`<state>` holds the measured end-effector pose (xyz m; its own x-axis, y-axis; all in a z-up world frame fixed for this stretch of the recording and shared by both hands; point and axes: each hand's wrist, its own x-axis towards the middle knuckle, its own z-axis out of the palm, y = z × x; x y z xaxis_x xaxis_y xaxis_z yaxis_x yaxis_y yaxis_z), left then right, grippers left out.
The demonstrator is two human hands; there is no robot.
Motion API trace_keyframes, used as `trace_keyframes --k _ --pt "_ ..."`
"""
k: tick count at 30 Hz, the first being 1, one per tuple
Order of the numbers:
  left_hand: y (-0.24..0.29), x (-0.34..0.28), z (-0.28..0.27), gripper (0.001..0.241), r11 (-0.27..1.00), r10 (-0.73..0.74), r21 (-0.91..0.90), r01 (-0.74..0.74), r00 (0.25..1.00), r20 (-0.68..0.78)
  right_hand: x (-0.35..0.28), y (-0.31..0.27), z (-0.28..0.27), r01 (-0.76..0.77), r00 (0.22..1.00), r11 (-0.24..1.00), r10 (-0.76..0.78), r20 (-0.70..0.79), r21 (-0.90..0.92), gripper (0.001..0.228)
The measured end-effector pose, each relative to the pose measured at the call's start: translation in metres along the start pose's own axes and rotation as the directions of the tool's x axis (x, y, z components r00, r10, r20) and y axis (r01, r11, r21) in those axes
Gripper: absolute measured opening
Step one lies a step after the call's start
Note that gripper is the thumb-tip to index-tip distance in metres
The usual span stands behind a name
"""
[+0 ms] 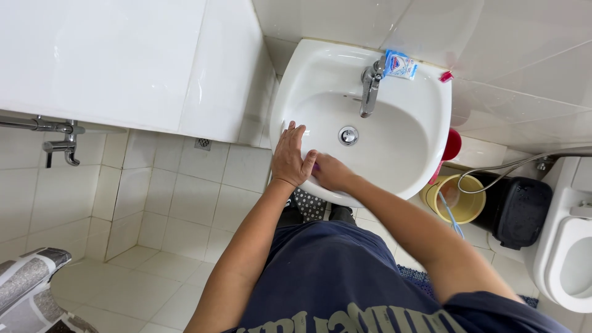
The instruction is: The person cleans a white bathroom sink using a purple cloth. They wipe the basin, faucet, and surrounding surfaces, then rinse the cloth under running water and wring it out.
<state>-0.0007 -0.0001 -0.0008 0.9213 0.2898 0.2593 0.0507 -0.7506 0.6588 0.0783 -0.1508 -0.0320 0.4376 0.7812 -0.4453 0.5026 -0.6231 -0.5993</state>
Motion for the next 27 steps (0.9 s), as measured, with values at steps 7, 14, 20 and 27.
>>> trace_keyframes --k 7,14,20,27 --pt "0.000 0.000 0.002 0.080 0.999 -0.044 0.020 0.043 0.999 0.032 -0.055 0.086 -0.075 -0.332 0.916 0.857 0.392 0.080 -0.394 0.039" --pt "-0.003 -0.002 0.005 0.074 1.000 -0.022 0.010 0.023 1.000 -0.014 0.061 0.065 -0.048 -0.469 0.755 0.850 0.527 -0.391 0.239 0.037" --pt "-0.002 -0.005 0.002 0.073 0.999 0.040 -0.001 -0.040 0.997 -0.063 0.090 -0.011 0.006 -0.117 0.957 0.973 0.165 -0.240 0.200 0.041" --pt "-0.003 -0.001 0.004 0.075 0.999 0.016 0.033 -0.015 0.999 -0.034 -0.035 0.034 -0.043 -0.210 0.921 0.969 0.150 0.359 0.133 0.045"
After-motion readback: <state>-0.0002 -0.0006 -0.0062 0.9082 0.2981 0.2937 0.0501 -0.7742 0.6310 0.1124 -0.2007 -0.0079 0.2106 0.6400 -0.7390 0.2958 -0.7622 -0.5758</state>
